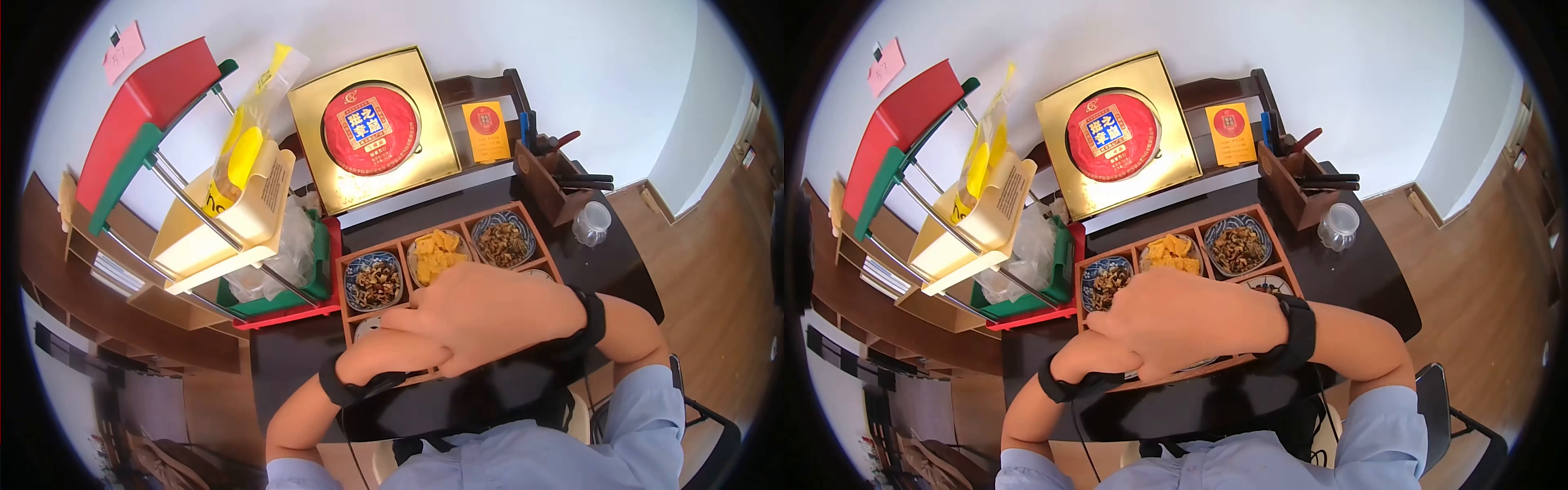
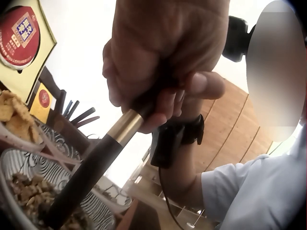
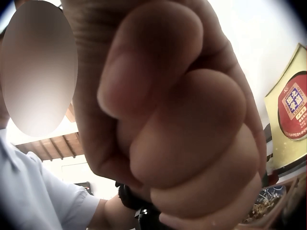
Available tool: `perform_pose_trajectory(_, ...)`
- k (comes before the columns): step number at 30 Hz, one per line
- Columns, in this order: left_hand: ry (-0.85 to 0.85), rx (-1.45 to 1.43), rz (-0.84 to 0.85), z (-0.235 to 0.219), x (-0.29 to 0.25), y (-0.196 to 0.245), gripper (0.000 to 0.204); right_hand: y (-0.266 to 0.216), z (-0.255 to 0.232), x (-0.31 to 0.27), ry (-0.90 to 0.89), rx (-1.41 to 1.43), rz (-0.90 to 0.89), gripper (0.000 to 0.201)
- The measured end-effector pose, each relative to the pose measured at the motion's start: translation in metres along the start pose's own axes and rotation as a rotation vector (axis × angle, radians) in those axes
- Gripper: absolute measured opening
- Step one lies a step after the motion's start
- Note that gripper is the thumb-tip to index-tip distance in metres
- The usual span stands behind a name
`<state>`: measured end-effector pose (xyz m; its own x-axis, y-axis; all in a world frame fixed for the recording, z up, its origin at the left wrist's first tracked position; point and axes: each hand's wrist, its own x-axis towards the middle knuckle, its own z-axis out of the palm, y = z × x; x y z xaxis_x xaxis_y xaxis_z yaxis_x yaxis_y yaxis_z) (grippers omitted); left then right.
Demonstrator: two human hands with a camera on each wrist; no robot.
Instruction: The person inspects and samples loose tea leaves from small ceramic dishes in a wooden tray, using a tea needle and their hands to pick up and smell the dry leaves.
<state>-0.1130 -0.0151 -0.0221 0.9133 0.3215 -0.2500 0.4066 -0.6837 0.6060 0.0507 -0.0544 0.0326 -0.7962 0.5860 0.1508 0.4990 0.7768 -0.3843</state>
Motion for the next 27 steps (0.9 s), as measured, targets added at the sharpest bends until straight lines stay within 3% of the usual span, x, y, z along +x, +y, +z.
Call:
perform_pose_trajectory(5,0.014,0.000,-0.007,-0.001,0.000,0.000,0.033,0.009,0.002,0.004,-0.046,0.070,0.016,0.049)
perform_pose_trajectory(8,0.005,-0.015,-0.007,0.000,-0.006,-0.003,0.033,0.001,-0.004,0.002,0.038,0.038,-0.014,0.050)
perform_pose_trajectory(10,0.005,-0.014,-0.004,0.004,-0.007,-0.002,0.033,-0.004,-0.004,0.003,-0.043,0.025,0.033,0.050)
perform_pose_trajectory(15,0.012,-0.004,-0.006,-0.002,-0.001,-0.005,0.033,0.011,0.005,0.005,0.021,0.052,-0.018,0.051)
perform_pose_trajectory(17,0.025,0.025,0.152,-0.002,-0.004,-0.015,0.024,0.005,0.001,0.005,0.041,0.027,-0.035,0.051)
perform_pose_trajectory(18,0.023,0.024,0.152,-0.002,-0.004,-0.014,0.024,0.002,-0.003,0.005,0.062,-0.004,-0.042,0.052)
perform_pose_trajectory(21,0.082,0.182,0.229,-0.003,-0.003,-0.013,0.024,0.007,0.003,0.006,0.042,-0.006,-0.032,0.052)
perform_pose_trajectory(23,-0.012,0.459,0.280,-0.001,0.005,-0.024,0.028,0.014,0.007,0.007,0.004,0.020,-0.013,0.052)
perform_pose_trajectory(27,-0.047,0.215,0.095,-0.010,0.000,-0.004,0.033,0.012,0.000,0.006,0.022,0.062,-0.029,0.053)
